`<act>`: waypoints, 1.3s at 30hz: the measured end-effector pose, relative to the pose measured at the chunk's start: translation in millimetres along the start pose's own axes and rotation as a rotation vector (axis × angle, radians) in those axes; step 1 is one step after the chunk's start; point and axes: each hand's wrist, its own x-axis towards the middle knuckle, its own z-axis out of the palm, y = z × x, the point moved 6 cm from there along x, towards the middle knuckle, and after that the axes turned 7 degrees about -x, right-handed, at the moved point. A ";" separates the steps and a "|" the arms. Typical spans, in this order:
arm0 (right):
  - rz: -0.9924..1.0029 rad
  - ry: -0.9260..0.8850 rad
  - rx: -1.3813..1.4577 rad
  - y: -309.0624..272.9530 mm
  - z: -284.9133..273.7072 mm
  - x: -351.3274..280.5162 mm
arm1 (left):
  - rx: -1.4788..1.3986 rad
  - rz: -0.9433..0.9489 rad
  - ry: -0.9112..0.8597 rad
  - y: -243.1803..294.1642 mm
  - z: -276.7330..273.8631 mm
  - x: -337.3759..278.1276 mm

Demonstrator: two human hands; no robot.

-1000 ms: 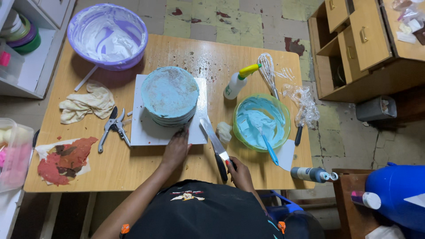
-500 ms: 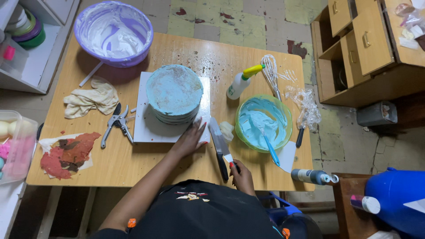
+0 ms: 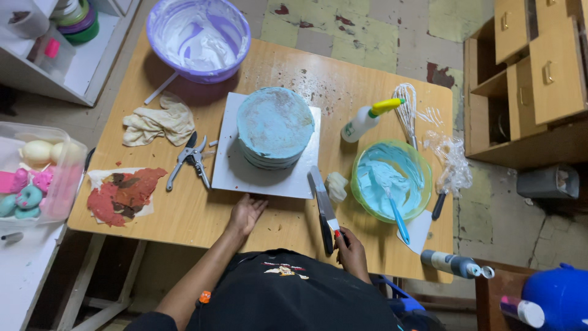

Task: The person spreads blue frosting onto the top and sides of a cake using an offset spatula, occasionally wiping the spatula with a cloth.

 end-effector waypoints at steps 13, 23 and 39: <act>0.057 0.046 0.018 5.8 5.0 4.5 | -0.397 -0.237 -0.058 -21.2 -21.9 59.4; -0.076 0.161 0.068 -48.8 -6.4 1.9 | -0.332 -0.282 -0.112 -22.1 14.8 40.2; -0.404 0.348 -0.699 -202.1 -43.1 46.1 | 0.107 -0.119 -0.255 -34.5 -16.9 36.6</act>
